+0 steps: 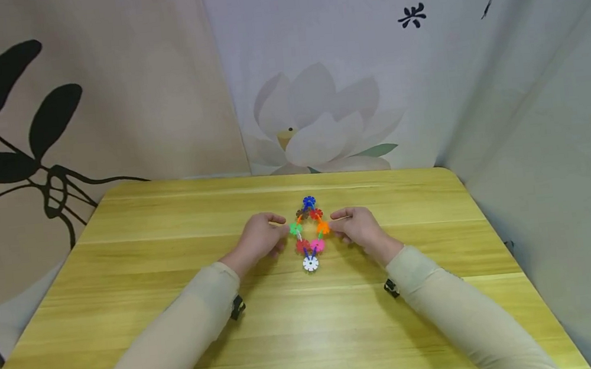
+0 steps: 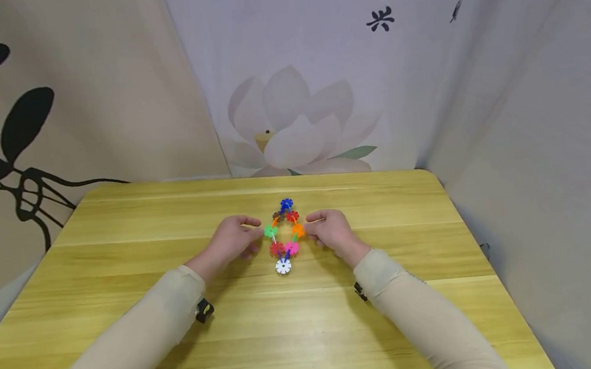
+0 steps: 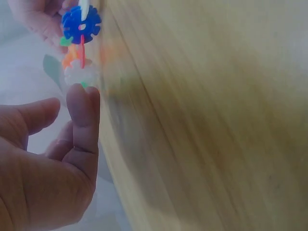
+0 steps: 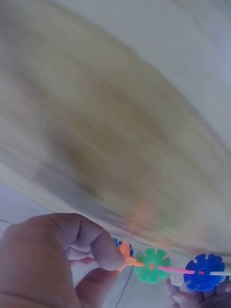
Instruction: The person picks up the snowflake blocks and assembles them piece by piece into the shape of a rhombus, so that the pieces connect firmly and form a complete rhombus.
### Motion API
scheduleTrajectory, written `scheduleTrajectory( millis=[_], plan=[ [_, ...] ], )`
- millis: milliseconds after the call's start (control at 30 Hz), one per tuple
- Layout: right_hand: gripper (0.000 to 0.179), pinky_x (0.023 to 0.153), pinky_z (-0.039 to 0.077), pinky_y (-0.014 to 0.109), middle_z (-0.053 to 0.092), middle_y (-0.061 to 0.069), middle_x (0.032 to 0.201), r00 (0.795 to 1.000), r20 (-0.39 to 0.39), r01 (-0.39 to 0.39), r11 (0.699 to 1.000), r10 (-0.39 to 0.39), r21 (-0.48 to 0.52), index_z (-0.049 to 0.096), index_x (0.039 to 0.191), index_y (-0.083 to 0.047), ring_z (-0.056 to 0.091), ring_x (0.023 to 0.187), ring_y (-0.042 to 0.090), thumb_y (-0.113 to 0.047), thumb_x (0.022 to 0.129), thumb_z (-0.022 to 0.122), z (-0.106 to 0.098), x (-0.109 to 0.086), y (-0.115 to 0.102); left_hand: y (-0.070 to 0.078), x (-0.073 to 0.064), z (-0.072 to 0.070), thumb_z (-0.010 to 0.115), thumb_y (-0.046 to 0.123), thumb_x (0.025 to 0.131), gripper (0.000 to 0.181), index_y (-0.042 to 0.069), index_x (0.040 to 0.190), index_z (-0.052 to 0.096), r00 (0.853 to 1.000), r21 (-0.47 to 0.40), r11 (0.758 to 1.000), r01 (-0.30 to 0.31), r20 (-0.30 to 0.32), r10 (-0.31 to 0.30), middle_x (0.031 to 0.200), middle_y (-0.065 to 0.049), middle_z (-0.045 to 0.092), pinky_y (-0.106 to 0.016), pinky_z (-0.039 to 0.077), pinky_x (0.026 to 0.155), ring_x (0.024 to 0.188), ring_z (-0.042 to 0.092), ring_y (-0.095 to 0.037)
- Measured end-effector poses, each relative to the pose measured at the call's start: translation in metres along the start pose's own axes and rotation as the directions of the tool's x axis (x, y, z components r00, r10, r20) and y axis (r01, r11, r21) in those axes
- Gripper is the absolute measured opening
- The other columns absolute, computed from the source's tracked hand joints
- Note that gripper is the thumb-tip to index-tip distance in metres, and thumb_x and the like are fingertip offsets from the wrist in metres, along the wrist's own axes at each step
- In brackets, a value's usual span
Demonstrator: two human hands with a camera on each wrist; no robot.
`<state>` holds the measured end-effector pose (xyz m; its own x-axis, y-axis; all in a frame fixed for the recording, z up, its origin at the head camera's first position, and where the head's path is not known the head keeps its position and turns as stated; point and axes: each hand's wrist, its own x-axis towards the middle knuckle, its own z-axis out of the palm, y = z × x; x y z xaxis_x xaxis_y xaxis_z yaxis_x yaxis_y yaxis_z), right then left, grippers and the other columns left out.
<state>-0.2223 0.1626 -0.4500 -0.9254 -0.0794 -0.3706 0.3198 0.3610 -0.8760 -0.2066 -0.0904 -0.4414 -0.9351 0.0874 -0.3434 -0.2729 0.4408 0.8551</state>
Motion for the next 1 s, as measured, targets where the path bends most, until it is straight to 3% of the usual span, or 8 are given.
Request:
scheduleTrajectory(
  millis=[133,333,433,600,767,1000],
  plan=[
    [0.038,0.072,0.062,0.027,0.076,0.017,0.120,1.000,0.006,0.027,1.000,-0.027,-0.015,0.066,0.140,-0.002,0.071,0.090,0.020,-0.019,0.106,0.069,-0.010,0.002,0.007,-0.007,0.001,-0.009,0.069,0.022,0.106,0.035,0.003,0.135,0.066,0.999,0.037,0.999,-0.034,-0.008,0.034,0.106,-0.019,0.078,-0.034,0.067,0.065,0.074,0.074,-0.023],
    [0.043,0.074,0.061,0.023,0.074,0.017,0.124,1.000,-0.010,0.029,1.000,-0.029,-0.005,0.061,0.145,-0.002,0.068,0.093,0.019,-0.023,0.109,0.065,-0.039,0.003,0.018,-0.024,-0.004,-0.037,0.064,0.029,0.109,0.038,0.005,0.137,0.066,0.996,0.105,0.991,-0.086,-0.021,0.089,0.120,-0.017,0.079,-0.035,0.067,0.068,0.083,0.075,-0.026],
    [0.044,0.075,0.060,0.022,0.075,0.016,0.124,0.998,0.064,0.020,1.000,-0.019,-0.004,0.058,0.147,-0.001,0.068,0.094,0.018,-0.024,0.110,0.062,-0.044,0.002,0.017,-0.025,-0.003,-0.044,0.059,0.027,0.111,0.040,0.003,0.143,0.063,0.997,0.044,0.996,-0.083,0.008,0.083,0.129,-0.019,0.076,-0.034,0.067,0.070,0.087,0.075,-0.027],
    [0.044,0.078,0.060,0.024,0.076,0.015,0.125,0.982,0.190,0.027,0.999,-0.020,-0.036,0.059,0.148,-0.004,0.070,0.094,0.018,-0.025,0.110,0.063,-0.025,0.001,0.010,-0.015,-0.003,-0.029,0.055,0.022,0.113,0.044,0.002,0.153,0.054,0.993,-0.084,0.996,-0.013,0.115,0.023,0.137,-0.021,0.069,-0.035,0.068,0.076,0.093,0.072,-0.027],
    [0.036,0.076,0.060,0.026,0.077,0.012,0.122,0.987,0.161,0.040,0.994,-0.023,-0.103,0.067,0.142,-0.008,0.068,0.094,0.020,-0.021,0.108,0.066,-0.008,0.005,0.003,-0.006,-0.007,-0.010,0.059,0.021,0.111,0.045,0.002,0.151,0.055,0.991,-0.106,0.994,0.025,0.135,-0.011,0.129,-0.018,0.071,-0.037,0.068,0.081,0.096,0.072,-0.028],
    [0.031,0.074,0.058,0.026,0.075,0.011,0.116,0.991,0.132,0.044,0.991,-0.026,-0.130,0.071,0.137,-0.009,0.064,0.090,0.019,-0.018,0.108,0.066,-0.003,0.009,-0.003,-0.004,-0.007,-0.003,0.063,0.022,0.109,0.042,0.001,0.145,0.059,0.989,-0.124,0.990,0.061,0.139,-0.044,0.125,-0.016,0.073,-0.036,0.068,0.080,0.093,0.073,-0.026]
  ],
)
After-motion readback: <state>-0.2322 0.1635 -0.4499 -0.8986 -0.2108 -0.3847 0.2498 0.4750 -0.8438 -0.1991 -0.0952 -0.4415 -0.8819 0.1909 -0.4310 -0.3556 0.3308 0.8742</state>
